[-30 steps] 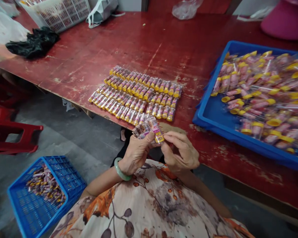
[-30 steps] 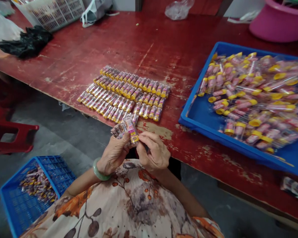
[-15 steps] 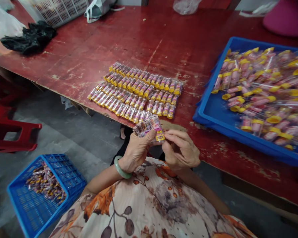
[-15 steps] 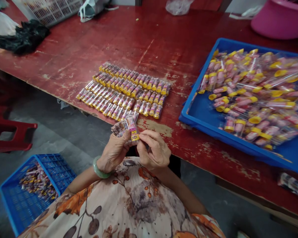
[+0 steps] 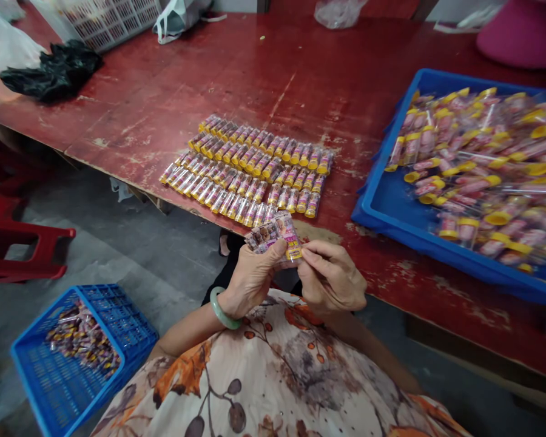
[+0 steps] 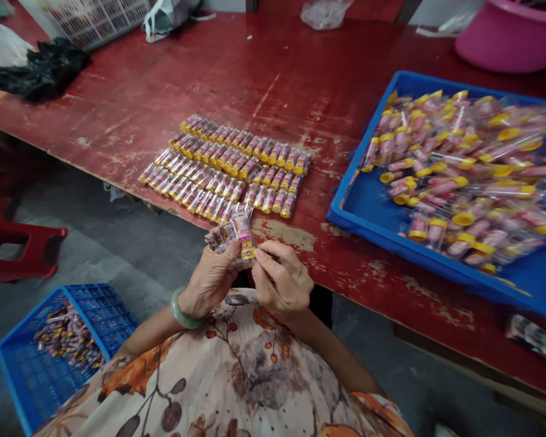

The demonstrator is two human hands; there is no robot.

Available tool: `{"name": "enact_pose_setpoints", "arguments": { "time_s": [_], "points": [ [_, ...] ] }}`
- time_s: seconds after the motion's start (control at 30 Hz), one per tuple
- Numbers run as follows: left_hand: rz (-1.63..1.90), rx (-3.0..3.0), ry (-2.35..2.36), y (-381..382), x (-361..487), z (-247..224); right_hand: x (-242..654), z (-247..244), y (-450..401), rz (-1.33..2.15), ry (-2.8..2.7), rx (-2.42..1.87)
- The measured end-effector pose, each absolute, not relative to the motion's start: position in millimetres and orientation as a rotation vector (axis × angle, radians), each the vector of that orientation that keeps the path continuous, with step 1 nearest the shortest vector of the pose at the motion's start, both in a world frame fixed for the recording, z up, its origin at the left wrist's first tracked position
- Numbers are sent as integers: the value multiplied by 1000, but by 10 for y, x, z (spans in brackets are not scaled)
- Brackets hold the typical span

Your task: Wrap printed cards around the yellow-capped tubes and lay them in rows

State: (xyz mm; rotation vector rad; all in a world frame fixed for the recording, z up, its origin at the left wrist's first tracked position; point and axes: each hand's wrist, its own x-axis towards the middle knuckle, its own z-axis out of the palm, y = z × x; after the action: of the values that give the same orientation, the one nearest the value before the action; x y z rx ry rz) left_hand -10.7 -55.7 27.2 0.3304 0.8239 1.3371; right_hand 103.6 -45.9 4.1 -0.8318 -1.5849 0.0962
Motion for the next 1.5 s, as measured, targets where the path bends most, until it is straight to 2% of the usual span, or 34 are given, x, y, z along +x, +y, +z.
{"name": "enact_pose_setpoints", "arguments": {
  "time_s": [0.87, 1.0, 1.17, 1.5],
  "points": [
    [1323, 293, 854, -510, -80, 208, 1061, -57, -434, 105, -1574, -847],
    [1324, 364, 904, -444, -169, 125, 1185, 81, -350, 493, -1689, -892],
    [1225, 604, 914, -360, -211, 0, 1209, 219, -93, 1103, -1387, -1154],
    [1333, 410, 940, 130, -358, -45, 887, 161, 725, 1379, -820, -1177]
  ]
}}
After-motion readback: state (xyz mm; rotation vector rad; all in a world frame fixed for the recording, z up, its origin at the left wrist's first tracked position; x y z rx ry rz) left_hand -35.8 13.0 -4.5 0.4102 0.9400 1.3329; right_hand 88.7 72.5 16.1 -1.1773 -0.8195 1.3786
